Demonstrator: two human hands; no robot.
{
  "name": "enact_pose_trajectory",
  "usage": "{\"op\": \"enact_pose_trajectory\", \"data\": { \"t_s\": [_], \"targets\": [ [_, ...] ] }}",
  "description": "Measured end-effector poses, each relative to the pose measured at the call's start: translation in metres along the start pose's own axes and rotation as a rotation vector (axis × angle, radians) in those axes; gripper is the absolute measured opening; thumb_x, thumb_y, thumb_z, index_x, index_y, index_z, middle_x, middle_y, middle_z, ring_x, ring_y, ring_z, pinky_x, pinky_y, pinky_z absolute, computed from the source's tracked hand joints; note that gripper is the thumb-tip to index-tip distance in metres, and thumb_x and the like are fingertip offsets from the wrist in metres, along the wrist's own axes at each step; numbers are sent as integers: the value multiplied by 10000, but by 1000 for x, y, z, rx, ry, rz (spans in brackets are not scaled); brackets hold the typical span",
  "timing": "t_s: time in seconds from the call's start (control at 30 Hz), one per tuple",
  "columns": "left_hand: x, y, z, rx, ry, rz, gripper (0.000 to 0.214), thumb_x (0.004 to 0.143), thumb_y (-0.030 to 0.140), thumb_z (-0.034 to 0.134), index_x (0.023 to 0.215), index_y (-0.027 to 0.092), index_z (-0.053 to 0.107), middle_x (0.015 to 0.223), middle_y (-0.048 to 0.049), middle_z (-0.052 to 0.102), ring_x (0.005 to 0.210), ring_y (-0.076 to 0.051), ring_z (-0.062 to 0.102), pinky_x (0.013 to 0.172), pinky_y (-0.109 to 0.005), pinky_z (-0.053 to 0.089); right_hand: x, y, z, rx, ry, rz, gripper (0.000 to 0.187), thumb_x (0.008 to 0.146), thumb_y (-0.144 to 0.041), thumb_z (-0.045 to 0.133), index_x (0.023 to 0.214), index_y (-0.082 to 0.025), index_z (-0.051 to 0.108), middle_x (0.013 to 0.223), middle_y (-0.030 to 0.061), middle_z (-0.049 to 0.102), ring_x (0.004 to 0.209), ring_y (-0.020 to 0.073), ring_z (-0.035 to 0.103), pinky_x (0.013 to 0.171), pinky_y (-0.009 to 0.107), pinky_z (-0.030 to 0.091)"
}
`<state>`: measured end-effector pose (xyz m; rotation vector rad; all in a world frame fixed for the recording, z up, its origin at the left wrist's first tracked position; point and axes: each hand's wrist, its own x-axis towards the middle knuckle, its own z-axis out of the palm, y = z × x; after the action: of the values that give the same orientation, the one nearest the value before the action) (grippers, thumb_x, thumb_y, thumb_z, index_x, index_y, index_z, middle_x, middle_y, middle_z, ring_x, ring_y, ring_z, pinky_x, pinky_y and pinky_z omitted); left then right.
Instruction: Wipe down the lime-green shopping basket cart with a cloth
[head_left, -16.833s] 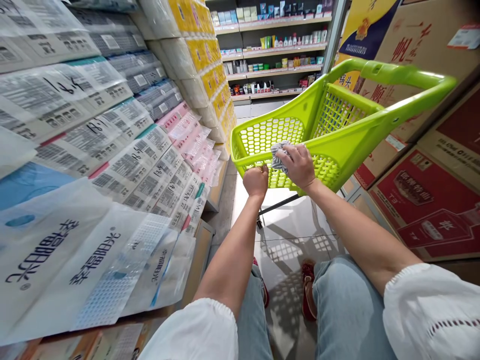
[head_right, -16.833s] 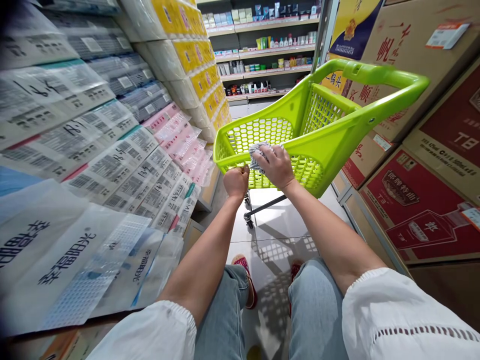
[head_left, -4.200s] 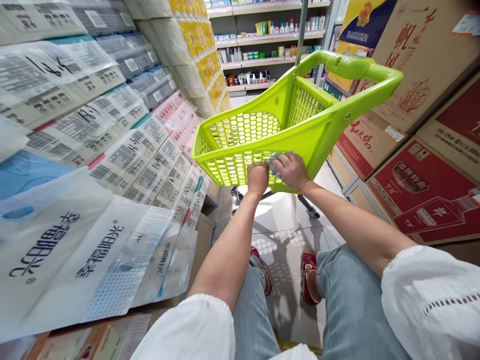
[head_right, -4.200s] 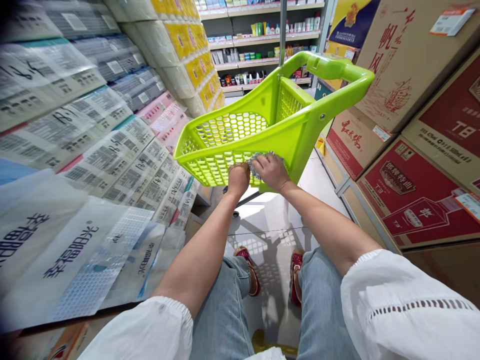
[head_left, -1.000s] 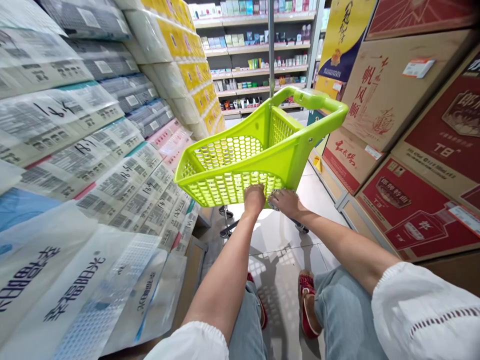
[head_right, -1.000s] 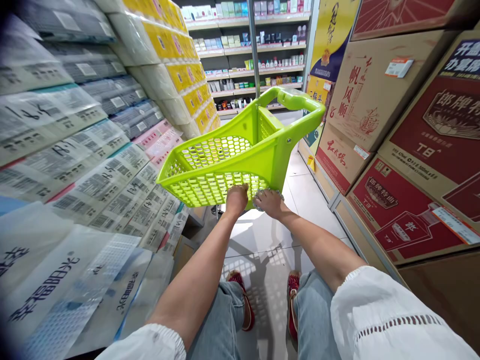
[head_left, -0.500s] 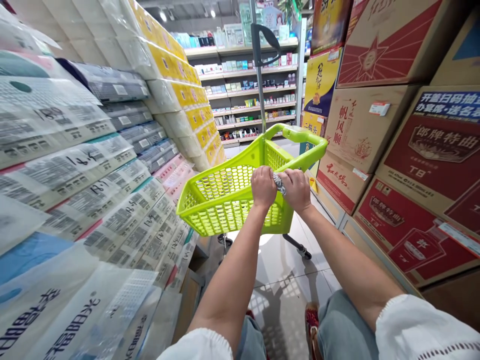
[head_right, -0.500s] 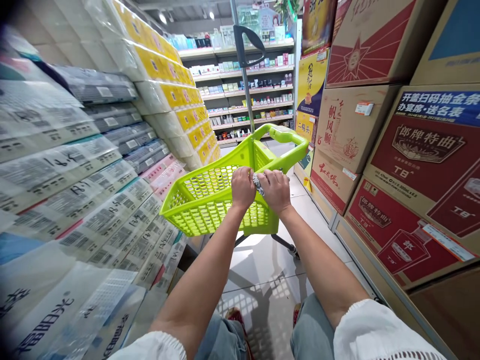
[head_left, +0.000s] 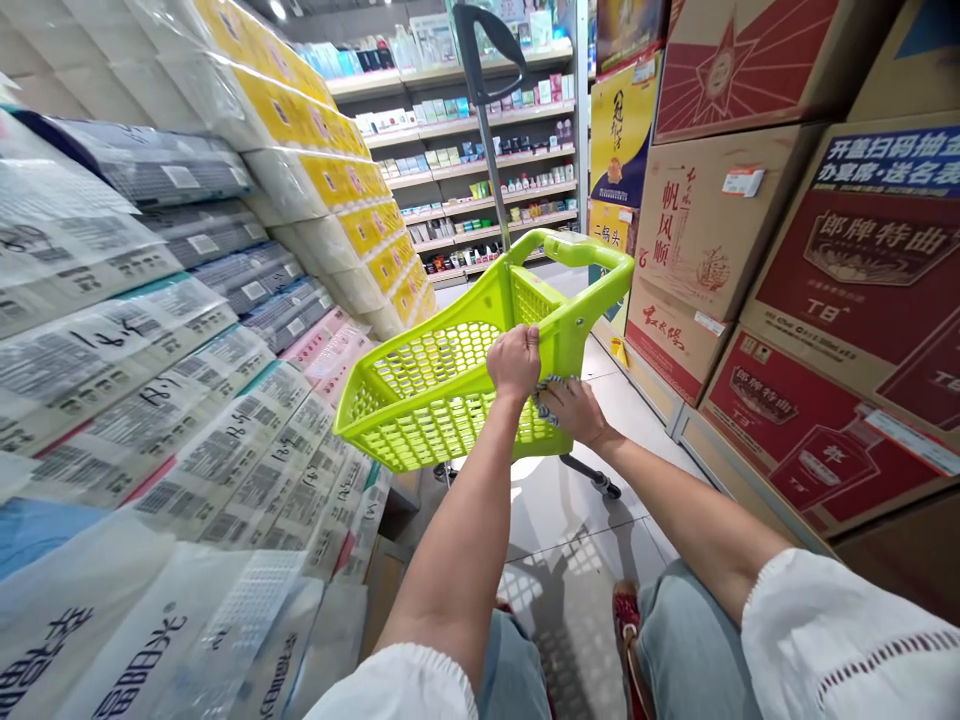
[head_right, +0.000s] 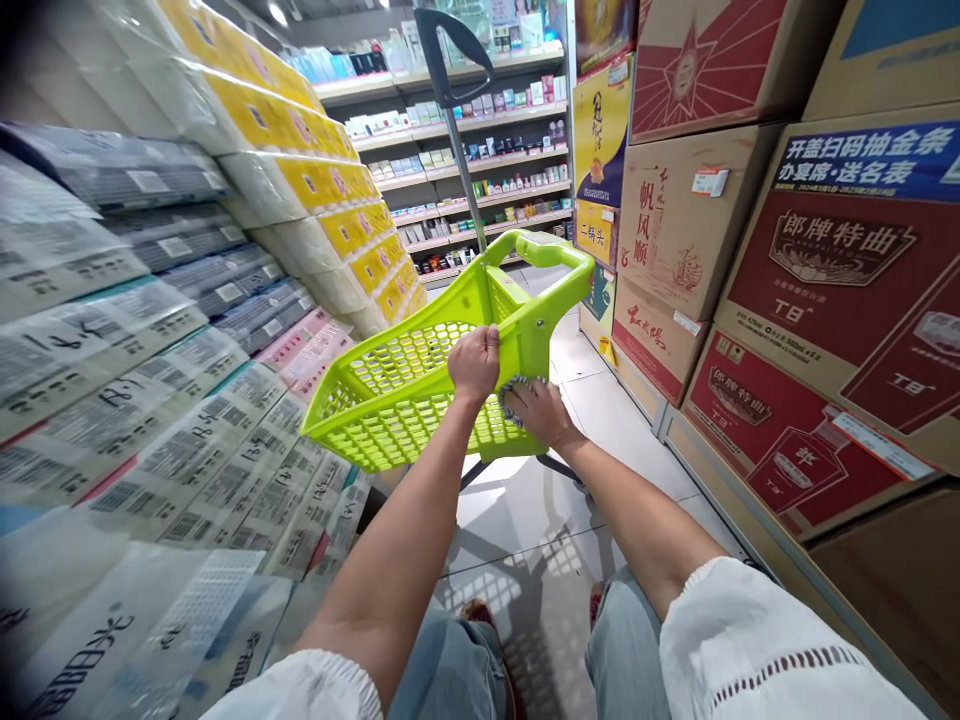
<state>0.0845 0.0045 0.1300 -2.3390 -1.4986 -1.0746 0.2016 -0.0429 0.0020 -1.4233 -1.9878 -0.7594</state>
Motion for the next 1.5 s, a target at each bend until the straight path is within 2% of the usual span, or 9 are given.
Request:
{"op": "enact_pose_trajectory", "data": {
  "t_s": [0.13,0.4,0.57,0.7,0.87,1.07,1.17,1.4,1.5],
  "targets": [
    [-1,0,-1,-2,5,0,435,992,442,242,792,223,560,852,-55,671,863,-202,587,721,-307,325,-4,2,-7,0,-51,-81,272,949,-233,422,1129,-248,626,1143,66,633,912,210,471,749,365,328],
    [-10,2,-2,19,24,15,379,984,389,290,756,222,543,807,-46,658,820,-196,581,687,-304,309,63,29,-60,12,341,167,291,944,-294,459,1199,-267,597,1239,63,584,1130,253,420,922,403,314],
    [-8,4,-1,-4,26,18,390,983,402,284,727,224,519,783,-42,644,814,-193,572,681,-298,304,33,25,-36,45,290,142,274,939,-287,464,1156,-250,625,1189,67,609,1036,230,457,866,374,344],
    [-5,4,-1,-17,9,3,394,980,423,291,703,225,490,773,-40,634,803,-190,566,669,-297,293,-9,19,-13,8,150,-53,250,928,-240,479,1124,-263,632,1189,43,626,1009,224,474,840,376,328],
    [-5,4,-3,-33,10,-4,385,978,414,301,697,224,482,784,-43,638,813,-194,566,678,-301,291,-13,25,-17,-10,68,-146,243,941,-234,457,1121,-284,612,1161,20,641,954,204,486,799,369,317],
    [-8,8,-5,-2,-1,-16,373,979,406,303,723,228,508,799,-45,645,833,-193,571,706,-299,310,55,41,-62,33,341,189,278,938,-299,462,1172,-256,605,1229,70,587,1105,244,434,920,398,319],
    [-9,7,-5,-1,5,-5,385,979,421,290,719,230,501,798,-42,644,826,-192,568,703,-297,308,68,39,-72,70,399,275,282,938,-307,451,1158,-242,615,1218,76,579,1093,237,442,942,394,334],
    [-5,3,-6,-4,-21,-13,400,980,428,272,714,232,497,794,-32,643,804,-185,568,683,-293,309,14,21,-43,109,121,115,261,904,-271,500,1122,-237,639,1141,81,620,1002,231,480,893,375,356],
    [-5,1,-12,-15,-41,-18,403,979,430,270,718,233,506,783,-33,641,797,-184,568,684,-292,316,9,22,-52,135,77,49,265,876,-255,529,1114,-231,640,1132,82,626,996,229,489,884,363,371]
  ]
}}
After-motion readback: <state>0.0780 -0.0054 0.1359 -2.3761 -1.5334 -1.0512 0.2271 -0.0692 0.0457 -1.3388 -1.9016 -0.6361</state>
